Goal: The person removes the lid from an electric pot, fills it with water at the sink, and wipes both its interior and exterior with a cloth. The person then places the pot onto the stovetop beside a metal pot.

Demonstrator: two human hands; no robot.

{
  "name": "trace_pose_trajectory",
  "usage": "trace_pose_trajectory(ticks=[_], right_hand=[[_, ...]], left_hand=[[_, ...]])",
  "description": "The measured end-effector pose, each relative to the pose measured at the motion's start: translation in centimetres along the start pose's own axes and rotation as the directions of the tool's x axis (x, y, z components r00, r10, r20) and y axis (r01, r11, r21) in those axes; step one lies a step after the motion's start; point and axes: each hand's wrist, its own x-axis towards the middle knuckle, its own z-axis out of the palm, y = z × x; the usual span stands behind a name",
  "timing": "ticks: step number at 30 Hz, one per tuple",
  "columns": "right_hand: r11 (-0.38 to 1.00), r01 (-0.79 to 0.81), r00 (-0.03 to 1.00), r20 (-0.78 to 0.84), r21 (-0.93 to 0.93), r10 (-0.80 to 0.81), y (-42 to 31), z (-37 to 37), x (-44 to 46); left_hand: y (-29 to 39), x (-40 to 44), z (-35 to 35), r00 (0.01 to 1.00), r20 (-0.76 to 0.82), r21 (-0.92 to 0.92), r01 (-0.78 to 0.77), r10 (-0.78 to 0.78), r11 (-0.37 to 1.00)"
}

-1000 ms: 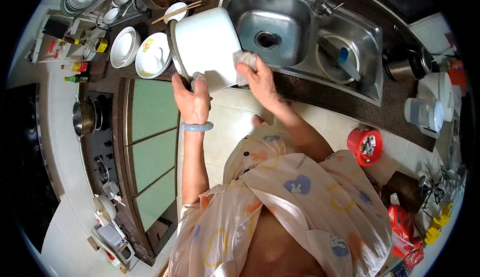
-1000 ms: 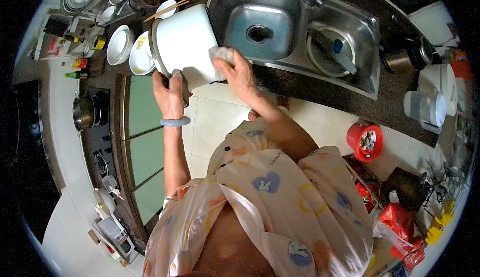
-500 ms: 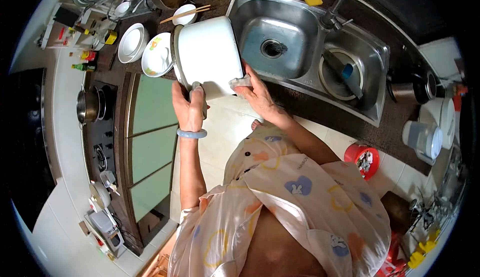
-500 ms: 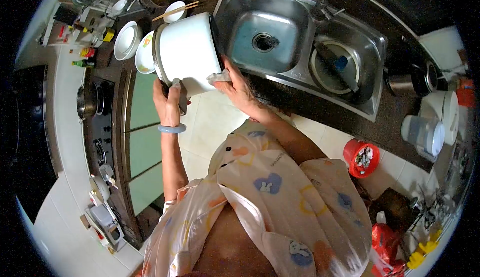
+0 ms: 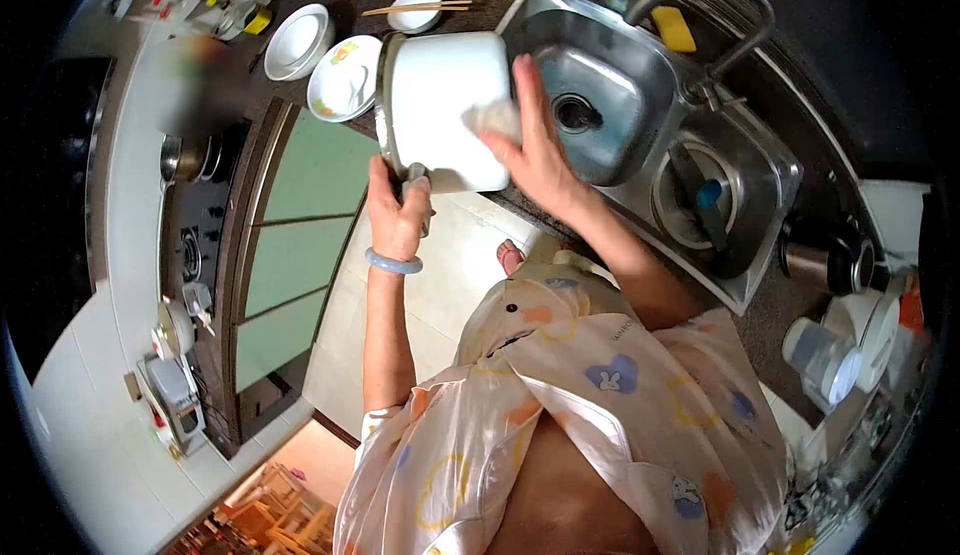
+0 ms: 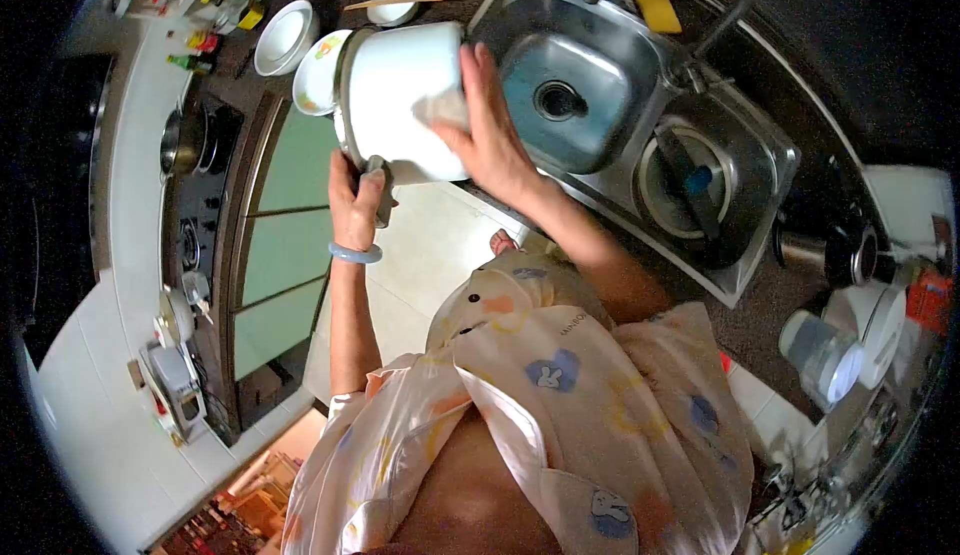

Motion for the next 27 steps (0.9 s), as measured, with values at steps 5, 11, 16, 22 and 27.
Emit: trace_pose_trajectory(ticks=[5,11,16,22,27], right_hand=[[0.889,0.226,0.968,0.196,-0.397,-0.159,-3.9,1.6,-0.6],[0.878,0.375,0.918,0.252,-0.297,-0.306,-4.9,2.3,2.4],[0.888,0.362,0.927,0.211,-0.284,-0.311,-5.0,2.6,5.3],[0.934,0.077,0.988,0.151,-0.349,-0.025,-2.7,2.6,11.8],[0.890,0.322,0.934,0.265,-0.323,-0.241,-3.5,3.2,7.8]], left_hand=[[0.0,-0.1,0.0,1.000,-0.011,0.023,0.027,-0.026,0.999],[-1.0,-0.1,-0.1,0.998,-0.065,0.034,0.013,-0.011,0.999],[-0.7,-0.2,-0.3,1.000,-0.014,0.013,-0.001,0.001,1.000],[-3.4,-1.9,-0.4,0.998,-0.033,0.046,-0.055,0.056,0.997],[-3.0,-3.0,-0.2,0.999,-0.049,0.053,0.014,-0.012,0.998]])
